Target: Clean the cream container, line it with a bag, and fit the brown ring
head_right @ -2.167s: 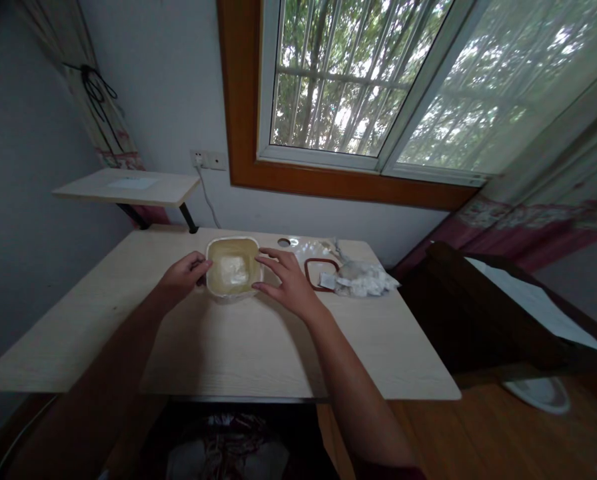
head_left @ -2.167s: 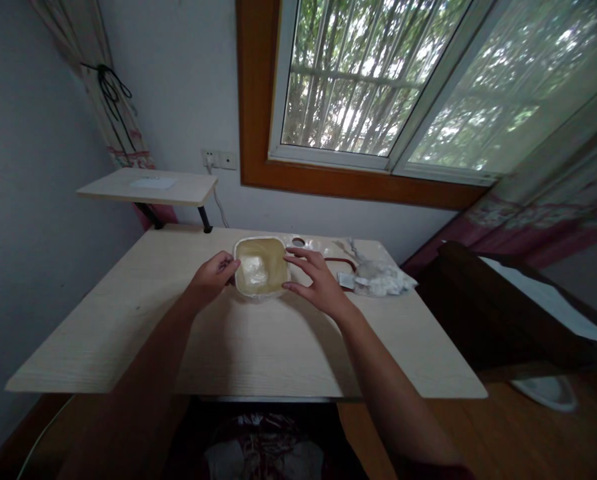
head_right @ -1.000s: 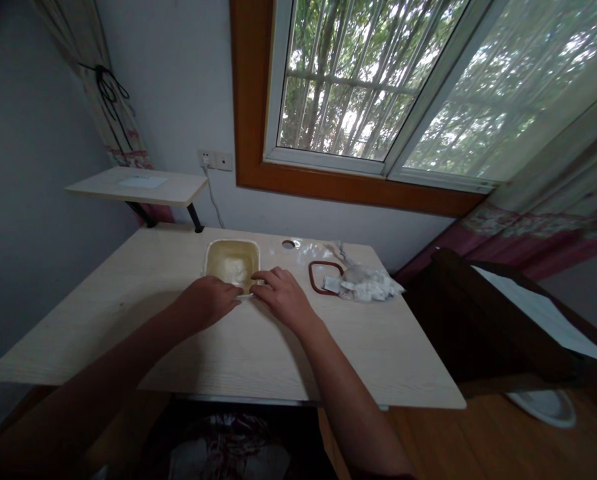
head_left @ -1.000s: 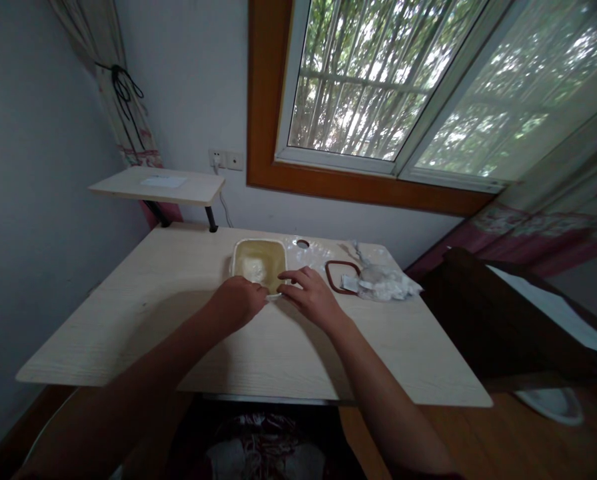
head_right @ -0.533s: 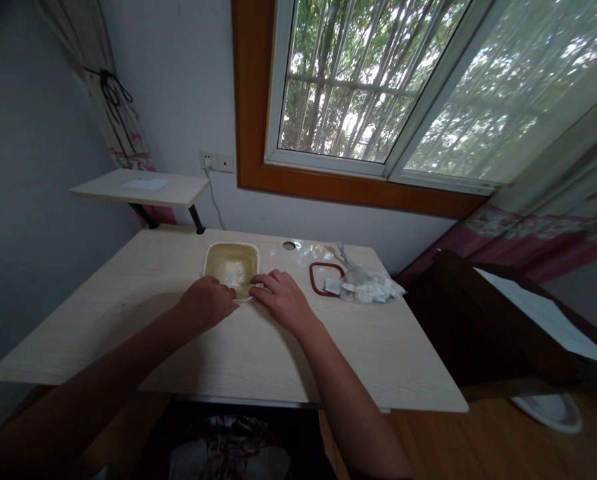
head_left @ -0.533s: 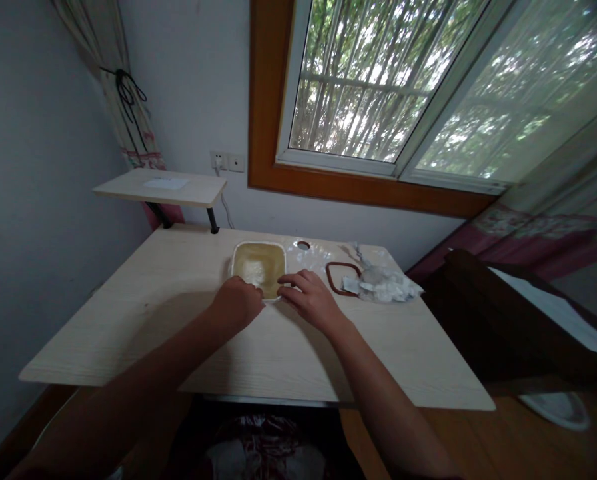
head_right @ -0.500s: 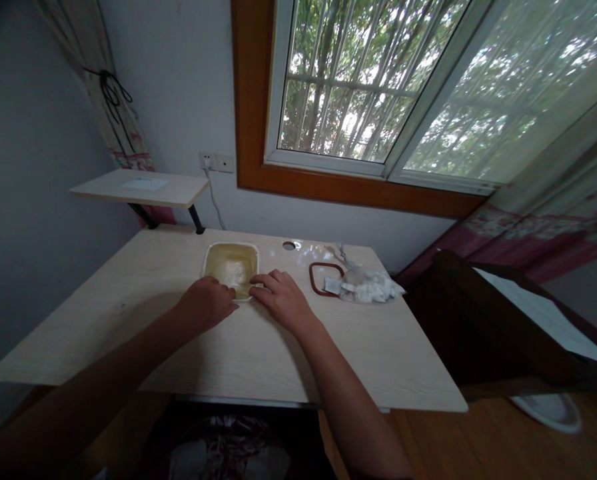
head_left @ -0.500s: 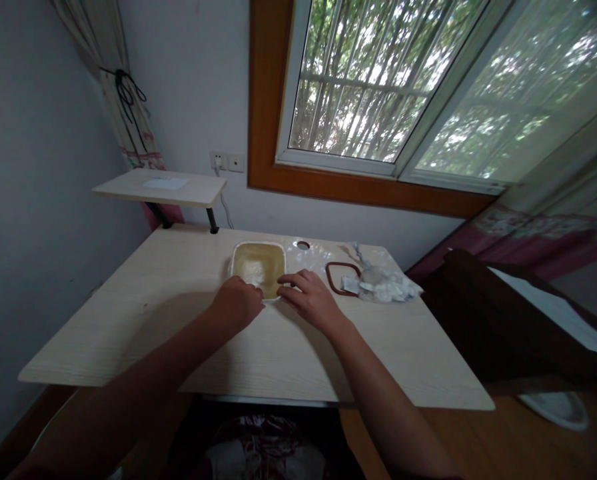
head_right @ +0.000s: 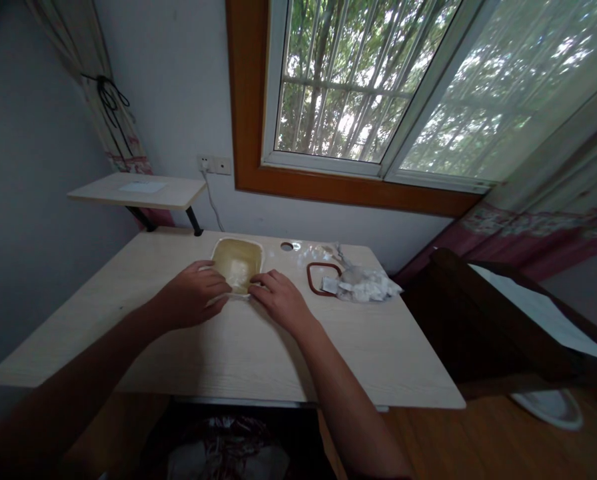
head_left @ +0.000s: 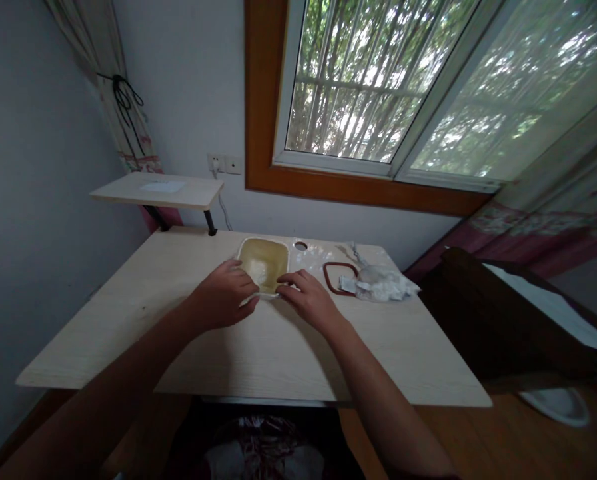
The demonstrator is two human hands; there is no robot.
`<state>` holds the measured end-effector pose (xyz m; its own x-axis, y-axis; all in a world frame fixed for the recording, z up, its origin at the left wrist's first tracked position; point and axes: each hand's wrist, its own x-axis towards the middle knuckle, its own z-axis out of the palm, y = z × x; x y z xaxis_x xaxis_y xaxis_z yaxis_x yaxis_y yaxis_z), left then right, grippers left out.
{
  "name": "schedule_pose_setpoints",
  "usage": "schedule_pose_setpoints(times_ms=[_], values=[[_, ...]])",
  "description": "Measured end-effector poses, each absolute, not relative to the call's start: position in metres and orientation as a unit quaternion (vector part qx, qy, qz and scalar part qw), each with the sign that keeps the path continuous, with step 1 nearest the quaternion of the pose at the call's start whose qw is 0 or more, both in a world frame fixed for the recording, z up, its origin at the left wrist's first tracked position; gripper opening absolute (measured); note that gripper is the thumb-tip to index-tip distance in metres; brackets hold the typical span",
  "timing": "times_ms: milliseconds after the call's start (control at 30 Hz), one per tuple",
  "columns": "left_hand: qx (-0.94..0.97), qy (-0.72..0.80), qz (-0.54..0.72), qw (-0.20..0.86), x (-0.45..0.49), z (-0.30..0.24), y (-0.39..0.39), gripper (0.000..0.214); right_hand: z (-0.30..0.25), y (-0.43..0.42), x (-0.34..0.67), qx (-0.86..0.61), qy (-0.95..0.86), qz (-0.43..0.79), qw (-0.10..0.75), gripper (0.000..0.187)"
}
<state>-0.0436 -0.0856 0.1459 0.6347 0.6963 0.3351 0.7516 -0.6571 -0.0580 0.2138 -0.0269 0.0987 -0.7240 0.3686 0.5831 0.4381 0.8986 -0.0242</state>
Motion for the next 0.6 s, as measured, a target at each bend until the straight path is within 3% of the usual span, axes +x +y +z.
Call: schedule_pose_setpoints(times_ms=[600], values=[[-0.872, -0.450, -0.106, 0.161, -0.053, 0.143, -0.072, 0.033, 0.097, -0.030, 0.215, -0.200, -0.932, -0.040, 0.301, 0.020]])
